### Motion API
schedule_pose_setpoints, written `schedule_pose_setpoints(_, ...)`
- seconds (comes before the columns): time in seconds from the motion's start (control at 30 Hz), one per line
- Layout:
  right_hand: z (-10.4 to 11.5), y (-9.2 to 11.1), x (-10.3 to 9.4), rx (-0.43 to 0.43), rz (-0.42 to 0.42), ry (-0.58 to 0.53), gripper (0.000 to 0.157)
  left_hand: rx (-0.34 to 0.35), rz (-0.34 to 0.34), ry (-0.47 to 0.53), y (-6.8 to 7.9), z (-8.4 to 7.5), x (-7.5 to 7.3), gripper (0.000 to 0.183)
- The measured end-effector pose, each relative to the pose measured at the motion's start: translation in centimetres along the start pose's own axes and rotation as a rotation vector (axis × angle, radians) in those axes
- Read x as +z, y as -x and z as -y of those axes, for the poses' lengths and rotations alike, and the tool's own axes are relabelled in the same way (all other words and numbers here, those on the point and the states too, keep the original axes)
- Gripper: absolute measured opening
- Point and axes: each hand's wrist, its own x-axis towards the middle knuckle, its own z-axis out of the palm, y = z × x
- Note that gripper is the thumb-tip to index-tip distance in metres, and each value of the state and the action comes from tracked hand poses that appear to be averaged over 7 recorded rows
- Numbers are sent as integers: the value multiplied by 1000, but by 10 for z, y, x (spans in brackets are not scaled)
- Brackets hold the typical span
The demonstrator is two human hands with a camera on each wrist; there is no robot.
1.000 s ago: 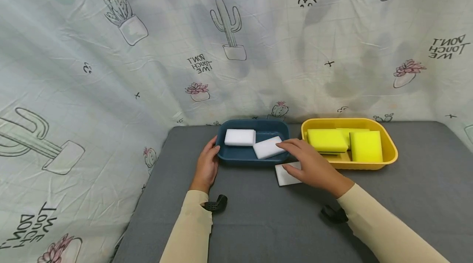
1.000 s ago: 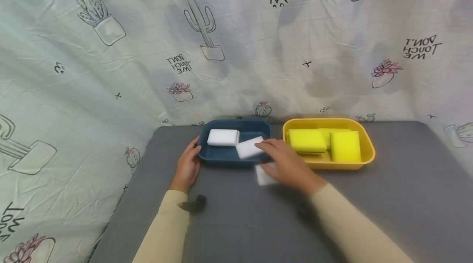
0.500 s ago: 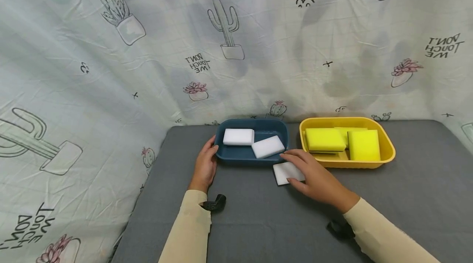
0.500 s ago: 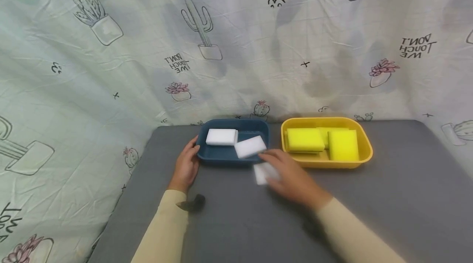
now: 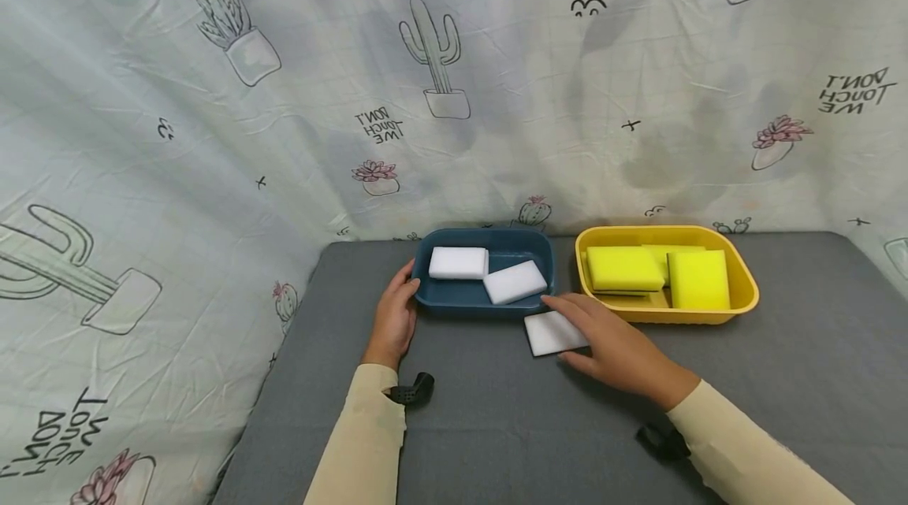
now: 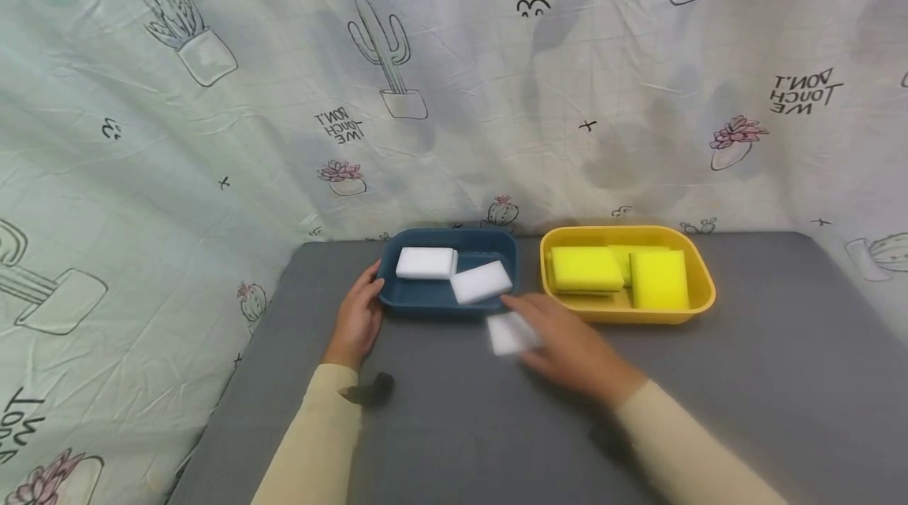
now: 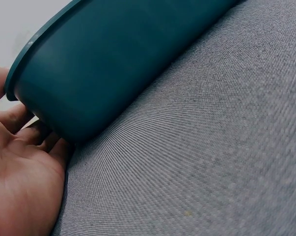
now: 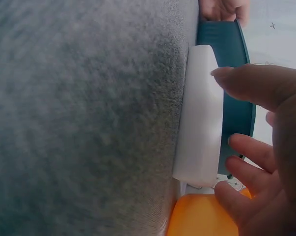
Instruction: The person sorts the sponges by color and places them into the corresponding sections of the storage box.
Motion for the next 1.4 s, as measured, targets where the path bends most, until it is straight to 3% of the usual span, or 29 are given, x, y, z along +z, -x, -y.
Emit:
schedule_pose_setpoints(0.33, -3, -8, 4, -64, 50, 64, 91, -2, -2, -5, 1, -1, -1, 53)
schedule_pose_setpoints(0.53, -1, -5, 1, -62, 84, 42, 91, -11, 2, -5, 0, -1, 0, 54)
schedule_pose_setpoints(0.7, -4, -1, 4, -41, 115, 5, 77, -9, 5, -5, -1, 0, 0, 54)
schedule_pose_setpoints(0.83, -7, 2, 8, -71, 140, 30, 65, -7, -4, -3, -1, 2, -1, 53)
schedule_pose_setpoints(1.1, -8, 3, 11, -149, 103, 77, 63, -25, -21, -6, 1, -1, 0, 53)
schedule_pose_setpoints(1.4, -5, -1, 8, -99, 136, 75, 60, -22, -28, 5, 1, -2, 1, 52)
